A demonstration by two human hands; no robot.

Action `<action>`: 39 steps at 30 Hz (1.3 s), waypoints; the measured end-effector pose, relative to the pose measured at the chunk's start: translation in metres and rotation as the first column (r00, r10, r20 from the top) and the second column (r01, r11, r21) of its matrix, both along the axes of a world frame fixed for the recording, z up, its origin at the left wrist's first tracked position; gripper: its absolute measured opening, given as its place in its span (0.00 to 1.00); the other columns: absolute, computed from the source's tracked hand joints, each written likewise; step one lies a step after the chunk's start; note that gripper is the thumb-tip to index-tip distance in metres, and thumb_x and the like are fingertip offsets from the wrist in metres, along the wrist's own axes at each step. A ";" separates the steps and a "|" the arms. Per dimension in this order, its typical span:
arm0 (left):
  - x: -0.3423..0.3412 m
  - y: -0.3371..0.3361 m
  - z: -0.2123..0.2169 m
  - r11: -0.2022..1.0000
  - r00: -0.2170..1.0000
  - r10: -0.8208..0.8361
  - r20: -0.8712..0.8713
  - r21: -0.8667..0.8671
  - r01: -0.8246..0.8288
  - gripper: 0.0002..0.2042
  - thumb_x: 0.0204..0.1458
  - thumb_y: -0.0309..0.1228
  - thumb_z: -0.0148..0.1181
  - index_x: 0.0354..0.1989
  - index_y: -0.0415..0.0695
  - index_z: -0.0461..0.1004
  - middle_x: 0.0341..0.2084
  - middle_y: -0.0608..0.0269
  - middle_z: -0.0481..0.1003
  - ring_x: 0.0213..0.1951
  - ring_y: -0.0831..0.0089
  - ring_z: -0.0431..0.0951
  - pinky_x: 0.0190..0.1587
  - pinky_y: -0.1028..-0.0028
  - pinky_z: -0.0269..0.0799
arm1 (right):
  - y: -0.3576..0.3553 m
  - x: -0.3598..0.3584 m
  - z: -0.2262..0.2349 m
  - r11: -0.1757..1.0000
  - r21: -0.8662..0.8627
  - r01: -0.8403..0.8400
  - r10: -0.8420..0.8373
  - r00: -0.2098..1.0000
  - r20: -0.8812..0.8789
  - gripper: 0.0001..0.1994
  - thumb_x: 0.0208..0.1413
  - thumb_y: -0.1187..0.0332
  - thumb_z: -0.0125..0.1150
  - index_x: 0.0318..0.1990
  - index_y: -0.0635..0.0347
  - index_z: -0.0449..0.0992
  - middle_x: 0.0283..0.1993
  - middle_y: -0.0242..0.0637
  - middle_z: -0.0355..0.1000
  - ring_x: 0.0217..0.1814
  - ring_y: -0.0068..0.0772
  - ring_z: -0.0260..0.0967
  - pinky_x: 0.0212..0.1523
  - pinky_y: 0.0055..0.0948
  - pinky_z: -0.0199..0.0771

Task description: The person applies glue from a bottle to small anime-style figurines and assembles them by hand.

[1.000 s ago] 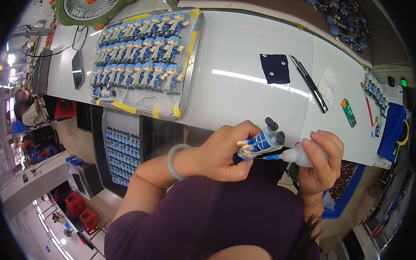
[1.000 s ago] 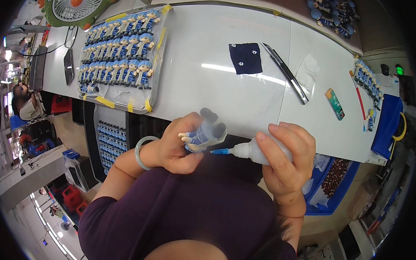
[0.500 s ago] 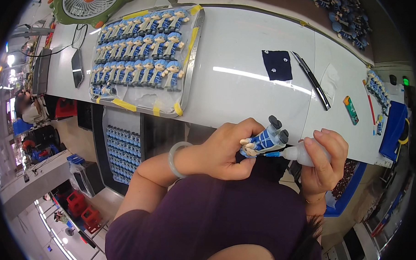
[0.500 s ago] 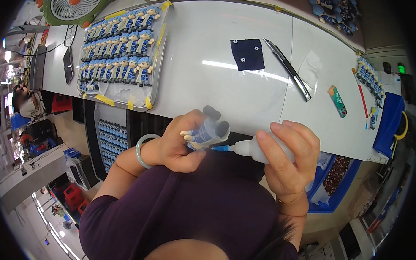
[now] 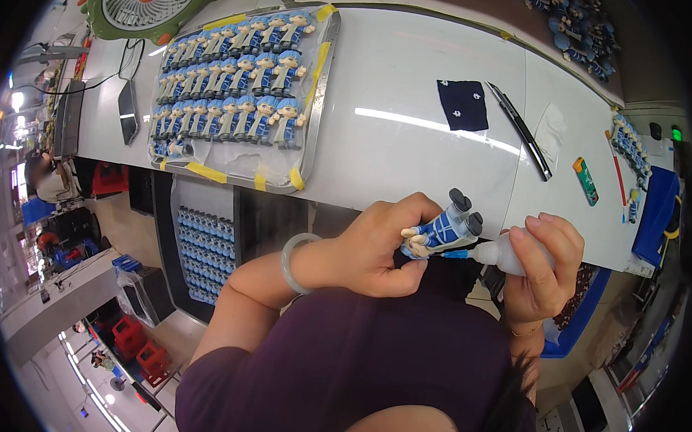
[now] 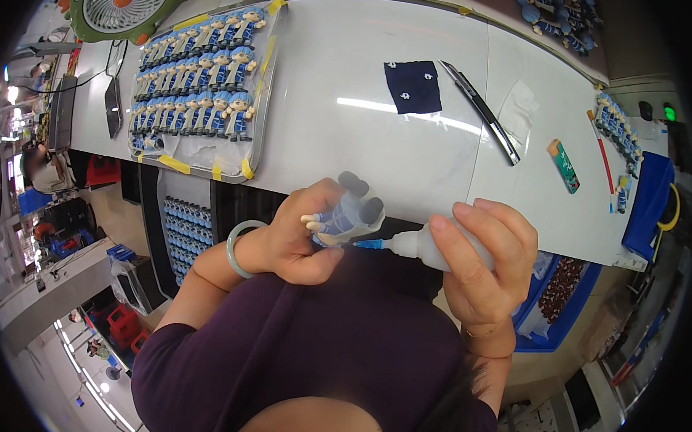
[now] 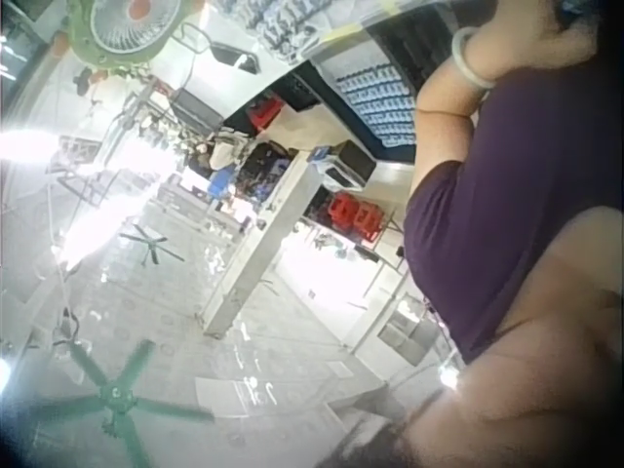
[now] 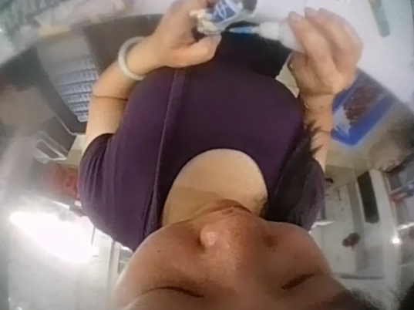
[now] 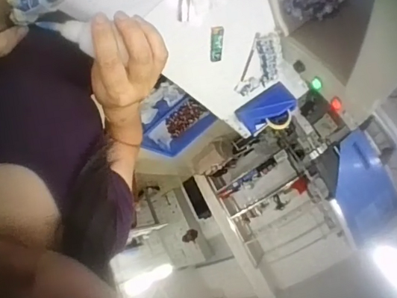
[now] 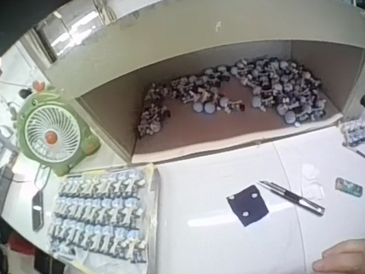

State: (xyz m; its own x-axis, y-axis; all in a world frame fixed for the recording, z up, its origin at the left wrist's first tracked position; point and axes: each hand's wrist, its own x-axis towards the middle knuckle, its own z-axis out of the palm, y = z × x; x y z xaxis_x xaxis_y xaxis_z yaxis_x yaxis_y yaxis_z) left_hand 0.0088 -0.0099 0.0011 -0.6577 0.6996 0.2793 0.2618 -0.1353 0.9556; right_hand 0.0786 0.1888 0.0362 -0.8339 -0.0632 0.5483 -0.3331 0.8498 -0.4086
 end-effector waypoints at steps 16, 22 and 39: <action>-0.002 0.000 0.000 0.998 1.000 -0.014 -0.028 -0.059 0.012 0.17 0.37 0.26 0.54 0.37 0.35 0.61 0.19 0.59 0.69 0.17 0.68 0.70 0.21 0.77 0.65 | 0.010 0.006 -0.034 0.731 -0.665 0.156 0.019 0.968 0.249 0.15 0.32 0.82 0.63 0.33 0.63 0.73 0.37 0.38 0.68 0.39 0.29 0.65 0.38 0.22 0.65; 0.000 0.007 -0.001 0.986 0.995 0.059 0.086 -0.162 -0.044 0.17 0.40 0.26 0.54 0.39 0.38 0.58 0.16 0.63 0.65 0.16 0.74 0.65 0.22 0.78 0.63 | 0.009 0.005 -0.038 0.658 -0.739 0.144 0.112 0.952 0.285 0.14 0.35 0.78 0.64 0.34 0.64 0.73 0.37 0.38 0.67 0.38 0.27 0.64 0.38 0.21 0.65; -0.001 0.010 0.005 0.995 0.979 0.084 0.186 -0.066 -0.072 0.20 0.41 0.25 0.62 0.40 0.41 0.57 0.28 0.62 0.66 0.29 0.77 0.66 0.33 0.79 0.61 | 0.010 0.007 -0.037 0.538 -0.827 0.161 0.254 0.905 0.341 0.14 0.37 0.72 0.65 0.34 0.65 0.73 0.35 0.38 0.68 0.38 0.27 0.64 0.38 0.21 0.63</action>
State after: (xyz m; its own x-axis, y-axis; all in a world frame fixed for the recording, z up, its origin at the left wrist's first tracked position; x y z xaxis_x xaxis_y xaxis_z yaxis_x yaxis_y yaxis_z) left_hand 0.0082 -0.0003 0.0065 -0.7477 0.6557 0.1052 0.0843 -0.0635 0.9944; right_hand 0.0860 0.1988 -0.0012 -0.9807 0.1951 0.0122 -0.0035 0.0446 -0.9990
